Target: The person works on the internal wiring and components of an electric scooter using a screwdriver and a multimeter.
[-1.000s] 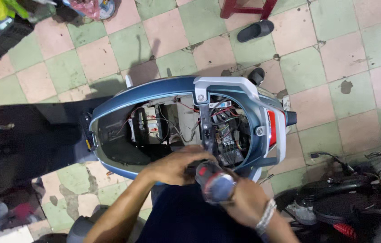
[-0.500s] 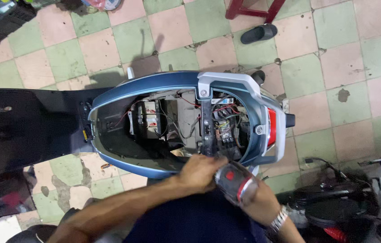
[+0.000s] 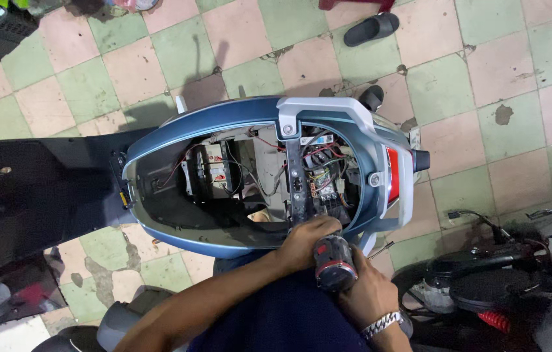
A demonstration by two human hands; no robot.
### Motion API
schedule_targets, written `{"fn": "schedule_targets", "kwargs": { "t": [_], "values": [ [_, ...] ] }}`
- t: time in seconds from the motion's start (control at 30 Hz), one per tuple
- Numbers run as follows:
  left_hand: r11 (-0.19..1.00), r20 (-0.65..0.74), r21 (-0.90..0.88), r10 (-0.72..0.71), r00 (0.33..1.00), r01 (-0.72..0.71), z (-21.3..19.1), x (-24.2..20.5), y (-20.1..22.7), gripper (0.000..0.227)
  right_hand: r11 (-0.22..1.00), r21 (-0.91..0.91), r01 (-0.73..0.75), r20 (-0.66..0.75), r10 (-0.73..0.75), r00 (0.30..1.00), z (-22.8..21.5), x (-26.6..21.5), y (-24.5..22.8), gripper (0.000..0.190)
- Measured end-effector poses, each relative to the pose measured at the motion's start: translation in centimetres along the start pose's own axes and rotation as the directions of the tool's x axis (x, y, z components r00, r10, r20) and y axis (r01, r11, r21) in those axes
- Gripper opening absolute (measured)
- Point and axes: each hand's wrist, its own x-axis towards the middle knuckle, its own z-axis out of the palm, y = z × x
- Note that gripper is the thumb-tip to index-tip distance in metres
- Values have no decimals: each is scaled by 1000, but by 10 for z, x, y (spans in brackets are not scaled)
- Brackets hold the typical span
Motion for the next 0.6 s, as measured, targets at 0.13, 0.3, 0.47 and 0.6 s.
{"fn": "schedule_targets", "kwargs": {
  "t": [0.13, 0.3, 0.47, 0.6],
  "values": [
    [999, 53, -41, -27, 998, 29, 3, -3, -13, 33, 999, -31, 11, -20, -11, 1000, 8, 6, 3, 78],
    [997, 73, -57, -43, 996, 47, 2, -1, -18, 33, 999, -30, 36, -22, -37, 999, 13, 14, 7, 79],
    [995, 98, -31, -94, 991, 97, 1, 1, -20, 32, 998, -61, 0, 39, 2, 999, 8, 16, 3, 81],
    [997, 81, -5, -74, 994, 75, 2, 1, -22, 37, 998, -55, 20, 20, -19, 1000, 6, 16, 2, 86]
  ]
}}
